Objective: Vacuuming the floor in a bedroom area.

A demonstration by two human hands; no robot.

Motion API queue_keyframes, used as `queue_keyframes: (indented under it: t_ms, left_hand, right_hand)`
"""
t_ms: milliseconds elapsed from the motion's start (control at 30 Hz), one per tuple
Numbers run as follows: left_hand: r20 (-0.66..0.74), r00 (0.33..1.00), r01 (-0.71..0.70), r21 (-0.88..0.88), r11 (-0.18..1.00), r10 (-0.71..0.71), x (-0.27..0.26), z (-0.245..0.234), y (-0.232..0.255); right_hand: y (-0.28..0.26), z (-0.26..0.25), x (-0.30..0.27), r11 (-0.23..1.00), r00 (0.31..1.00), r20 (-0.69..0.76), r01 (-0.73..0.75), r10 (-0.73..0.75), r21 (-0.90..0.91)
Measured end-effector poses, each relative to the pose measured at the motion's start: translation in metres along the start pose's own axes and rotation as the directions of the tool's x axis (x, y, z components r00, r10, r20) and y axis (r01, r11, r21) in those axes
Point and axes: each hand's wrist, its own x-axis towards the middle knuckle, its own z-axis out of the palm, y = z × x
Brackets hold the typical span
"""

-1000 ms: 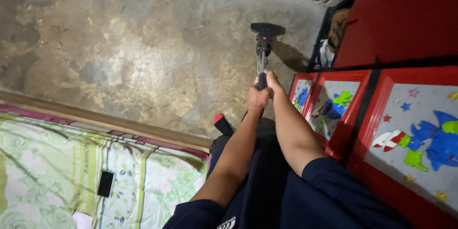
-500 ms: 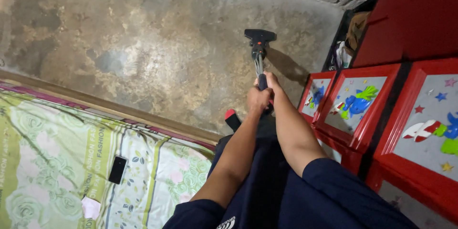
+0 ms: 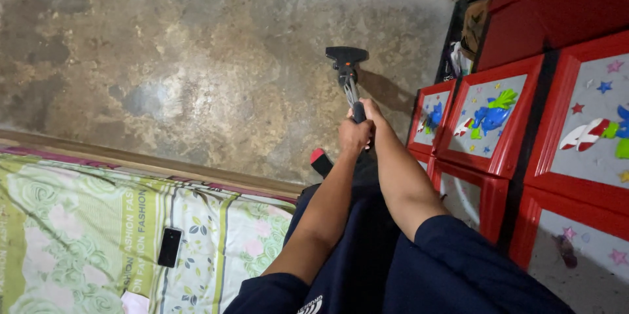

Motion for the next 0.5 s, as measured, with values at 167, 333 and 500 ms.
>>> queue_keyframes:
  t_ms: [167, 333, 500]
  left_hand:
    - [0.015, 0.999, -0.036, 0.000, 0.999, 0.036, -0.009, -0.006, -0.008]
    - [-0.097, 0.982, -0.149, 0.130, 0.980, 0.162, 0.008, 0.007, -0.032]
    - [-0.061, 0.995, -0.075, 0.082, 0.994, 0.080, -0.003, 0.008, -0.024]
  right_hand:
    - [0.012, -0.009, -0.016, 1.000, 1.000, -0.018, 0.003, -0.003, -0.011]
    - [0.018, 0.015, -0.012, 0.999, 1.000, -0.022, -0.004, 0.003, -0.050]
    - [0.050, 0.090, 0.056, 0.995, 1.000, -0.010, -0.018, 0.017, -0.097]
